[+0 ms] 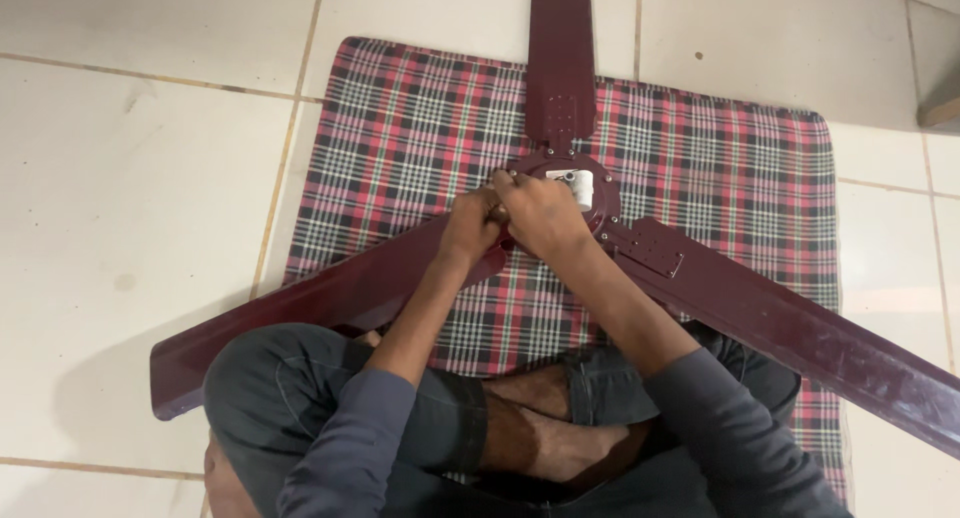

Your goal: The person sits on a mat and assembles a ceiling fan by attaching its blades to the central motor housing. Using a screwdriver, they secure each blade with screws, tightening them one by one until all blades are attached.

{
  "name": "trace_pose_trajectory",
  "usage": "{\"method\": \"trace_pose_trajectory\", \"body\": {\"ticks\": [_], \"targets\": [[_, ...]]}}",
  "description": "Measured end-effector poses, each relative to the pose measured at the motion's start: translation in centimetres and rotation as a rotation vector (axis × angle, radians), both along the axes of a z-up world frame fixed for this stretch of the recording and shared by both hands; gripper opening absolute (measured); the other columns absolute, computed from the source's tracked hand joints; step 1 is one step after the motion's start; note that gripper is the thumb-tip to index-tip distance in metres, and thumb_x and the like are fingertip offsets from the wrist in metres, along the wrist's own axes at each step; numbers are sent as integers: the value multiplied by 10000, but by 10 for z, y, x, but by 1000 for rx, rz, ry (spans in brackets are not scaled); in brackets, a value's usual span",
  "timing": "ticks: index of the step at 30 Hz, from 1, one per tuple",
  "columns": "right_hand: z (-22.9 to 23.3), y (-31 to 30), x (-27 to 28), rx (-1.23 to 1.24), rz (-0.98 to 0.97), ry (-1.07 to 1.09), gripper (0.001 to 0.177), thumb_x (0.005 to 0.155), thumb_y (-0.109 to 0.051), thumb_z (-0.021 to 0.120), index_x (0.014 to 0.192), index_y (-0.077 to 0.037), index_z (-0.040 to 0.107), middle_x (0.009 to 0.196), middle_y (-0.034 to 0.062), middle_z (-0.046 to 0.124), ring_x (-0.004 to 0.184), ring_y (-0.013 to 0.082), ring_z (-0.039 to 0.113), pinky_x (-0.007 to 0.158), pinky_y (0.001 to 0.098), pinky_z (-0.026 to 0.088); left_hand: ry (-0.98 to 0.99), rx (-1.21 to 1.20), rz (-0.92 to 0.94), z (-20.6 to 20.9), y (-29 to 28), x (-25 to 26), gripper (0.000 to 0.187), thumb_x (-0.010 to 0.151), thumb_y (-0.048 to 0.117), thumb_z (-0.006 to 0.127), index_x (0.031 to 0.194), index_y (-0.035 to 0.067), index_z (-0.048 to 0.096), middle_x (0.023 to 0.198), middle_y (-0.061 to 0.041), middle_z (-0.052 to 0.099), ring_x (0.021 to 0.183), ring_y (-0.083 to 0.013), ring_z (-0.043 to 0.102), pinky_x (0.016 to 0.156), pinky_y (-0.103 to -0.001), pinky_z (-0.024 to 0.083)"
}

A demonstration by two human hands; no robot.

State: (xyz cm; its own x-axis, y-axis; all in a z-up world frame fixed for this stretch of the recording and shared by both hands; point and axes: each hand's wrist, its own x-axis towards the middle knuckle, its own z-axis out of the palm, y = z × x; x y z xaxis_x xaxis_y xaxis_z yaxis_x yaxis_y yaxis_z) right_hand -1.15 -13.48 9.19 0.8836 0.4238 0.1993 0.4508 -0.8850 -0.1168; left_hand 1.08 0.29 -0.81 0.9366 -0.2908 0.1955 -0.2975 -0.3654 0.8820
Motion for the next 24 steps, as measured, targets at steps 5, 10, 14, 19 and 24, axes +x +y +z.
{"method": "trace_pose_trajectory", "body": {"ticks": [5,10,14,19,24], "targets": [[-8,-3,-13,12,-131,45,408,740,-10,743,1121,20,599,869,192,733,742,369,730,644,446,596,-58,43,-100,7,1,-2,357,782,-67,631,1110,40,725,1022,-183,750,939,-356,738,799,-431,597],[5,0,-22,84,-200,35,324,820,-103,760,1087,-8,604,884,194,733,798,384,725,662,477,580,57,30,-63,35,3,-17,284,946,37,646,1222,84,695,1097,-159,747,1027,-328,731,881,-407,582],[-4,-28,-70,470,-278,-101,283,828,-124,770,1075,-24,673,875,216,736,753,397,713,631,461,562,-32,182,-106,32,9,-30,396,859,247,765,1231,133,695,1326,-118,671,1155,-344,640,988,-442,512],[-40,-50,-158,1055,-536,293,72,989,-57,615,1013,-15,669,701,108,717,537,156,651,482,276,493,28,491,-26,25,11,-29,411,738,294,848,1137,236,769,1323,-50,612,1301,-319,498,1136,-589,300],[-75,-65,-164,1237,-728,589,110,964,-76,594,1044,-30,653,766,84,755,527,119,665,416,284,446,129,503,-8,11,10,-24,514,740,365,878,1197,243,679,1358,-14,592,1360,-341,438,1177,-624,216]]}}
